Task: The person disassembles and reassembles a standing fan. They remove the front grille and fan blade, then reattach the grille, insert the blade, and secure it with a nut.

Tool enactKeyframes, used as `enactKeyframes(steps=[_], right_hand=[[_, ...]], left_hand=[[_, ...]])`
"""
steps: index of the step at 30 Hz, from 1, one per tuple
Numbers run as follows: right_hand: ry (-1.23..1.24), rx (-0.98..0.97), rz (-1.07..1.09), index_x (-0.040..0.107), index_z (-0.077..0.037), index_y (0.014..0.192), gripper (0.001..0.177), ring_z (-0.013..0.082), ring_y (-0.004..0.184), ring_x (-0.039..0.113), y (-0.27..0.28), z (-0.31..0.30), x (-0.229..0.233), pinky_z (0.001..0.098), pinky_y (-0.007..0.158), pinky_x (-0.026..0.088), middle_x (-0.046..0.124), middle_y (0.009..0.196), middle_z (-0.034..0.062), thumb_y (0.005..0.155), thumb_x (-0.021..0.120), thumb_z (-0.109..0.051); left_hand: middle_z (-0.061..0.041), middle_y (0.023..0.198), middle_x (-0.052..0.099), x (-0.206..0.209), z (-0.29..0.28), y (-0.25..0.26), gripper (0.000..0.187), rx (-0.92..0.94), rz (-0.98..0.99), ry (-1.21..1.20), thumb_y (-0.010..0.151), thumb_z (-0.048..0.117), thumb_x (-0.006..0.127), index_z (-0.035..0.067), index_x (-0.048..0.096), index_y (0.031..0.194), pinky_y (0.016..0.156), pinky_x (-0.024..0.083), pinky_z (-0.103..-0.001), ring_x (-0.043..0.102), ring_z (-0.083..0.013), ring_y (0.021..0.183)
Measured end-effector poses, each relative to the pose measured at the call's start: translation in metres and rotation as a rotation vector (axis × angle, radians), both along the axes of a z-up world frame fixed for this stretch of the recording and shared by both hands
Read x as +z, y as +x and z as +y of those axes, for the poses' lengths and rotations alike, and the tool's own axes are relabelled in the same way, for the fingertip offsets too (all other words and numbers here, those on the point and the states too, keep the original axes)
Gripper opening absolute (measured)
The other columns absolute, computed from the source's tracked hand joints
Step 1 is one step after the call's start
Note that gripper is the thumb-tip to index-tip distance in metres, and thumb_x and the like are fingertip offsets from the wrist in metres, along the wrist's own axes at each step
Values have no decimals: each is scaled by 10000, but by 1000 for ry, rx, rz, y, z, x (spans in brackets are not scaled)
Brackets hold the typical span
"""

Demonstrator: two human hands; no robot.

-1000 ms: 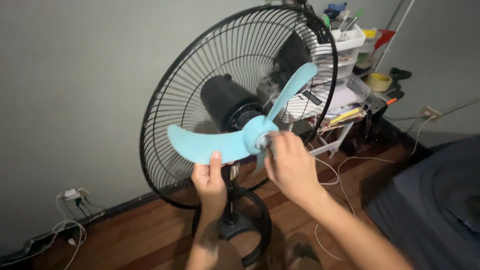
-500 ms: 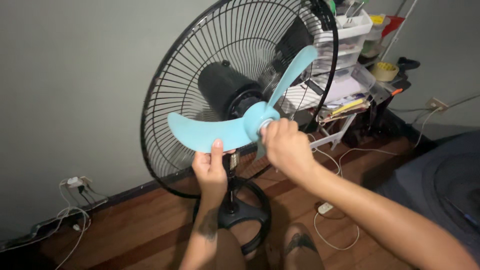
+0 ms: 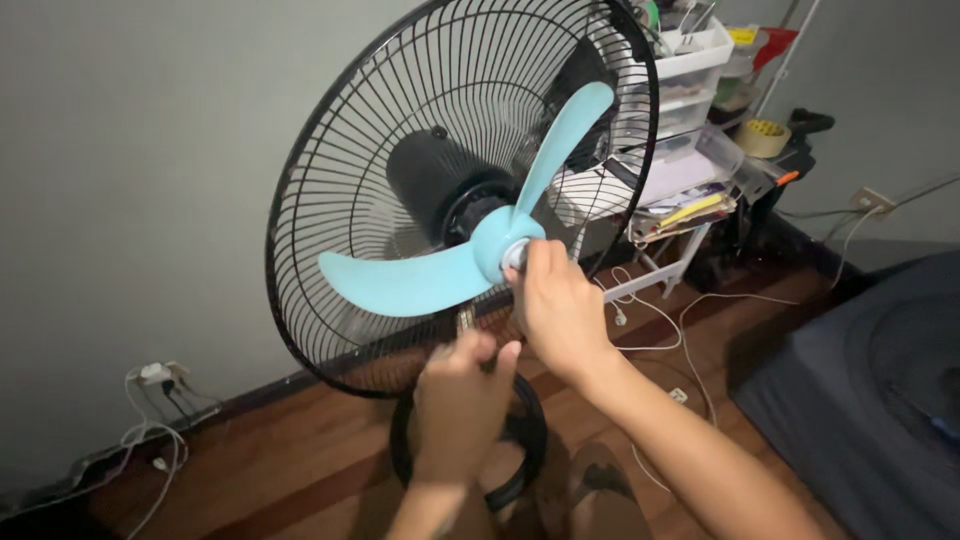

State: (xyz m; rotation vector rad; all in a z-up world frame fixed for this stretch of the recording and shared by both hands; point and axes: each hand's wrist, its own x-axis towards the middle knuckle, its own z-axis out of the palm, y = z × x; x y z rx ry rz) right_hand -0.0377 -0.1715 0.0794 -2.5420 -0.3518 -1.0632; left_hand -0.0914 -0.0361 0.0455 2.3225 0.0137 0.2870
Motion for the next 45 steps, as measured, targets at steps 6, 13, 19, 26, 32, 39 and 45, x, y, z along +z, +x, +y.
enactKeyframes(steps=[6,13,19,26,32,39,45], right_hand=[[-360,-196,-58,553,-10,999,135,303,799,666,12,-8,-14,374,560,573,594,924,146,912,602,-101],[364,115,309,564,-87,875,373,221,536,518,44,-30,-39,357,460,430,566,721,62,1096,501,-381],[1751,1035,1210,566,-101,831,483,92,466,421,35,-68,-49,223,383,335,551,666,27,1112,403,-459],[1378,837,839,660,23,1112,355,148,754,657,-4,-69,-48,285,654,536,725,1001,149,1073,529,-305],[1351,963,683,607,17,1264,315,210,954,720,-10,-68,-72,345,825,596,724,1127,156,1007,614,-167],[1288,919,509,583,54,1350,389,188,1028,688,-12,-56,-97,332,907,572,703,1179,127,994,669,-75],[1232,887,515,580,56,1361,415,176,1064,689,-23,-54,-111,332,939,562,704,1197,113,975,668,-68]], left_hand=[[-163,1404,565,53,-6,33,577,1,-921,597,833,147,701,72,571,1389,1137,337,-606,502,-384,1335],[-168,1408,586,46,3,76,811,-280,-869,509,694,121,814,-30,515,1432,961,428,-455,585,-295,1051],[-170,1393,590,42,6,79,918,-272,-897,488,611,142,895,-36,517,1428,915,431,-437,583,-298,1035],[-160,1387,589,43,8,79,916,-315,-922,466,612,166,899,-21,521,1425,886,432,-442,585,-303,1027],[-186,1375,577,45,2,60,884,-218,-975,455,598,159,861,-48,538,1394,1076,391,-559,563,-400,1243],[-133,1341,661,12,-9,14,492,-370,-895,-223,857,-1,762,25,638,1332,1017,550,-359,654,-279,1225],[-118,1221,731,1,-28,0,503,-394,-445,-647,830,72,817,-11,659,1300,893,607,-290,731,-170,1043]])
